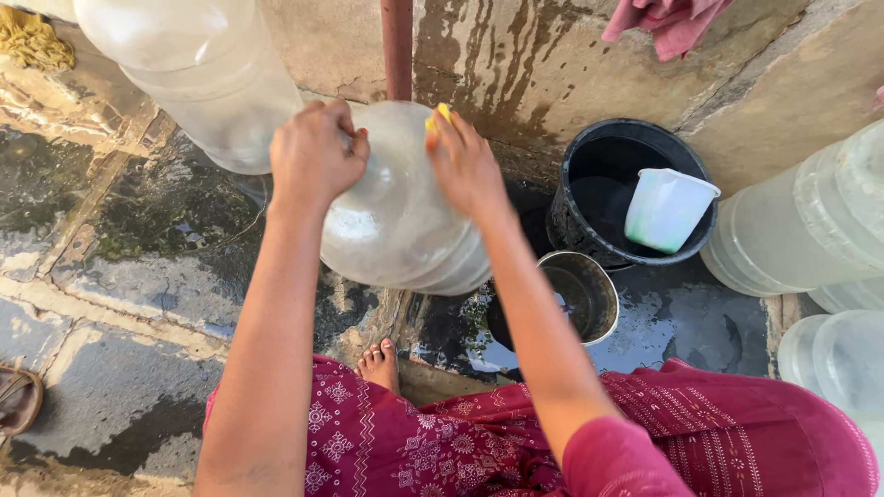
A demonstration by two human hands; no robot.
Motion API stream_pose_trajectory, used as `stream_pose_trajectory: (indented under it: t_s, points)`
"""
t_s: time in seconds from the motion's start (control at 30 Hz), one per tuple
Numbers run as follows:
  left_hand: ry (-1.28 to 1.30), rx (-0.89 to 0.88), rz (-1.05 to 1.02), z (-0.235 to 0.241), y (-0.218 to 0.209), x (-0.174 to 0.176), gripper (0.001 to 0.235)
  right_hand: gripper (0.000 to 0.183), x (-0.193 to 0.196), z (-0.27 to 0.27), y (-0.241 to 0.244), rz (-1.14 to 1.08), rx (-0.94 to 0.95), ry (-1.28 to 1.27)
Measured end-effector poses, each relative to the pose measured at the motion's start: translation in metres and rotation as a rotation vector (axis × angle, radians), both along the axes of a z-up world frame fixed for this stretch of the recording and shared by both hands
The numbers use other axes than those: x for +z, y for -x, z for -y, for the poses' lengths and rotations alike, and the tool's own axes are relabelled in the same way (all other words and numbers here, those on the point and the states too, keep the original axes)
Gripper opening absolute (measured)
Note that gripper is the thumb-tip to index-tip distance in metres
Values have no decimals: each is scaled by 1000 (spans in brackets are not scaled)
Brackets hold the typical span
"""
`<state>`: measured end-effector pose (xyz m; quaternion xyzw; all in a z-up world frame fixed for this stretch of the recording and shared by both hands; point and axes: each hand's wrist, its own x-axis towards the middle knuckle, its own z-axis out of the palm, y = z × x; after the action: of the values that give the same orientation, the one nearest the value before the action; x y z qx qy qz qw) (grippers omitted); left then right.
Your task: The person scrubs the inside of a large plastic water jug with a brush, then washes the exterior with a yellow sponge. They rinse the jug under running water and shake it to remove excess water.
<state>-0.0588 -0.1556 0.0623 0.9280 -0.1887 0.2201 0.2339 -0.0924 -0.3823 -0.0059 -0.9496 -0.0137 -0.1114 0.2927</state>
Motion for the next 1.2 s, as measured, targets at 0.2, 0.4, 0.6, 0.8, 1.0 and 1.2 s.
stream_pose_trajectory:
  t_s: [0.2,0.4,0.6,0.8,1.0,1.2]
  points:
    - [40,80,69,27,10,3,18,79,17,1,-22,26,202,346]
    - [-24,80,32,28,-2,5,20,119,-5,-78,152,127,415,519]
    - [-3,-200,-51,19,9,15,23,99,-7,-16,72,102,232,411]
    - [52,-124,-63,32,14,20,19,57,17,43,-45,-86,395,-45]
    - [83,7,-11,43,7,7,16,97,-7,-63,101,222,143,395]
    - [50,18,-101,45,7,8,22,90,-10,-117,118,239,294,487]
